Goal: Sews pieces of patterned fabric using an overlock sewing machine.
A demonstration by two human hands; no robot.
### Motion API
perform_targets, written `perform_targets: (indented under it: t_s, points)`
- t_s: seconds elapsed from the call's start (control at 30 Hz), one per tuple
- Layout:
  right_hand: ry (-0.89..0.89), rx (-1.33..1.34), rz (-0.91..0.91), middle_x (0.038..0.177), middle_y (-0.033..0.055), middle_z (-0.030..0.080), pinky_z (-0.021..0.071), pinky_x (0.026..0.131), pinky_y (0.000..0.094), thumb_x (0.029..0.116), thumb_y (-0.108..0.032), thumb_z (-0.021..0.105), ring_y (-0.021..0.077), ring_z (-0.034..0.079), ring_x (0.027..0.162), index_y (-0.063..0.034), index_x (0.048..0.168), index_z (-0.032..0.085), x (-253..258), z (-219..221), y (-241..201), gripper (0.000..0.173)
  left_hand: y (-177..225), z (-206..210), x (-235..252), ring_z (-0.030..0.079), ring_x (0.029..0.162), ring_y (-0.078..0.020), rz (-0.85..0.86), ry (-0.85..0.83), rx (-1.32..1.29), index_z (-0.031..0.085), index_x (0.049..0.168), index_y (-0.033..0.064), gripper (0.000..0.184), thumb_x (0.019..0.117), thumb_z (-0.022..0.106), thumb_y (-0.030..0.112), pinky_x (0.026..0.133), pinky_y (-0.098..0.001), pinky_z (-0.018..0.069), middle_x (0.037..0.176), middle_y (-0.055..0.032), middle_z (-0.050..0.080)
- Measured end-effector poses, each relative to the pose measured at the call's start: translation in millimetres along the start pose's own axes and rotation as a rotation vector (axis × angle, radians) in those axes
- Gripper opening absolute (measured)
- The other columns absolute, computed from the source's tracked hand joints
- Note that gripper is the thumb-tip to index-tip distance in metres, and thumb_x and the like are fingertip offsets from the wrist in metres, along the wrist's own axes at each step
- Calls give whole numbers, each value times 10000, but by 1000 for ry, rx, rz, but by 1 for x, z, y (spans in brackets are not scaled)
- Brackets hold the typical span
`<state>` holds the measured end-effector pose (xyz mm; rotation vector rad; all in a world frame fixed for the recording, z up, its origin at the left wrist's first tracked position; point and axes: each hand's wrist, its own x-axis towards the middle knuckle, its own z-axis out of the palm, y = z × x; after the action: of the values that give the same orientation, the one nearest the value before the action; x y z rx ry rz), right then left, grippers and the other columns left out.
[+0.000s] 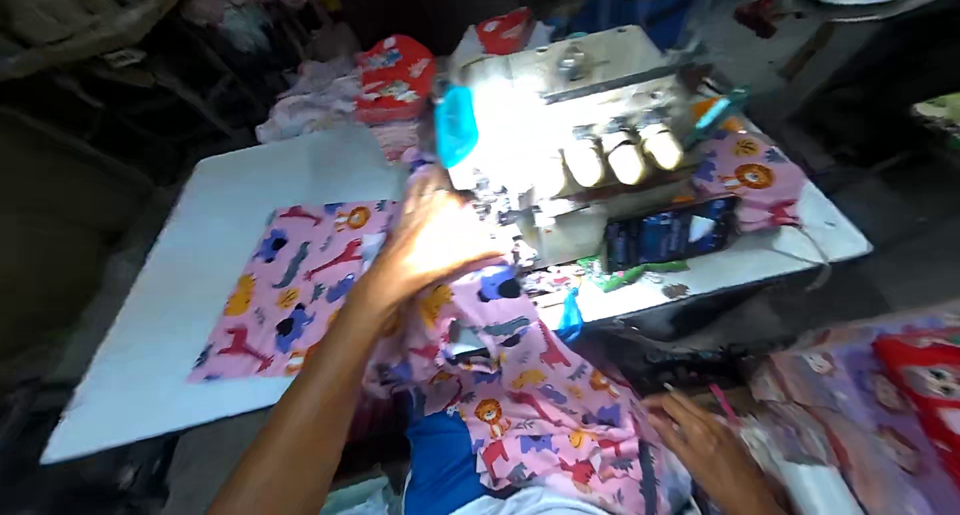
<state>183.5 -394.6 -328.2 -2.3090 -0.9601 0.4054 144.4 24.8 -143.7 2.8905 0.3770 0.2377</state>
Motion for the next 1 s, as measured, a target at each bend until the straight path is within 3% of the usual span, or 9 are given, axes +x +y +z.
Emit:
perform_targets:
  t_s: [0.07, 0.13, 0.2, 0.3, 0.43, 0.57, 0.7, 0.83, 1.0]
  points:
    - [220, -64, -92, 1008, 116, 735, 614, 771, 434, 1009, -201, 572, 252, 728, 879, -46, 1053, 760, 15, -22, 6, 247, -4, 2, -25, 337, 1477, -428, 1, 92, -97, 475, 1469, -23, 810, 938, 592, 578, 1194, -626, 253, 1560, -255, 403]
    - [385, -106, -102, 1036, 141, 735, 608, 811, 423, 1033, -182, 557, 261, 727, 918, -16, 1065, 759, 37, -60, 4, 263, 1, 1, -42, 255, 1548, -311, 11, 221, -164, 393, 1578, 68, 798, 1005, 448, 621, 1252, -538, 217, 1658, -133, 319]
    - [540, -161, -106, 1060, 171, 733, 595, 852, 424, 1037, -153, 556, 286, 723, 957, 4, 1089, 757, 62, -95, 4, 260, 19, -2, -66, 275, 1546, -263, 53, 305, -231, 498, 1522, 103, 720, 1042, 354, 621, 1251, -478, 258, 1648, -103, 350]
    - [673, -229, -148, 1097, 224, 705, 562, 908, 494, 1031, -98, 565, 364, 692, 1029, 33, 1113, 741, 103, -132, 17, 235, 38, -1, -104, 411, 1473, -234, 193, 278, -383, 648, 1375, 126, 559, 1075, 412, 534, 1191, -425, 368, 1566, -129, 472]
    - [655, -263, -261, 1151, 235, 676, 526, 962, 506, 1018, -113, 611, 393, 653, 1086, 28, 1165, 717, 152, -154, 27, 230, 49, 5, -135, 488, 1414, -149, 287, 143, -556, 694, 1303, 164, 355, 1076, 519, 374, 1171, -334, 422, 1497, -41, 561]
    - [563, -290, -269, 1112, 215, 680, 508, 893, 568, 976, -113, 682, 423, 635, 1041, -18, 1118, 756, 176, -159, 26, 186, 49, 20, -162, 564, 1339, -131, 220, 91, -634, 706, 1253, 73, 296, 1067, 561, 252, 1121, -299, 470, 1405, -84, 635]
    - [569, -228, -223, 1103, 216, 690, 498, 901, 570, 1014, -106, 615, 417, 637, 1035, 19, 1067, 745, 182, -163, 27, 188, 46, 30, -183, 615, 1277, -138, 139, 56, -650, 707, 1226, -1, 298, 1072, 546, 195, 1088, -295, 494, 1321, -134, 683]
    - [575, -71, -31, 1130, 250, 693, 521, 956, 549, 1073, -167, 501, 390, 684, 1062, 62, 1239, 625, 195, -178, 26, 309, 45, 38, -193, 629, 1266, -177, 111, 48, -674, 705, 1212, -36, 283, 1064, 549, 149, 1093, -333, 500, 1292, -172, 691]
    - [440, -109, -74, 1171, 290, 656, 485, 998, 579, 1026, 35, 436, 434, 639, 1117, 54, 1157, 704, 225, -210, 36, 299, 51, 41, -195, 639, 1251, -175, 128, 23, -705, 702, 1207, -43, 285, 1067, 538, 143, 1092, -320, 494, 1276, -178, 697]
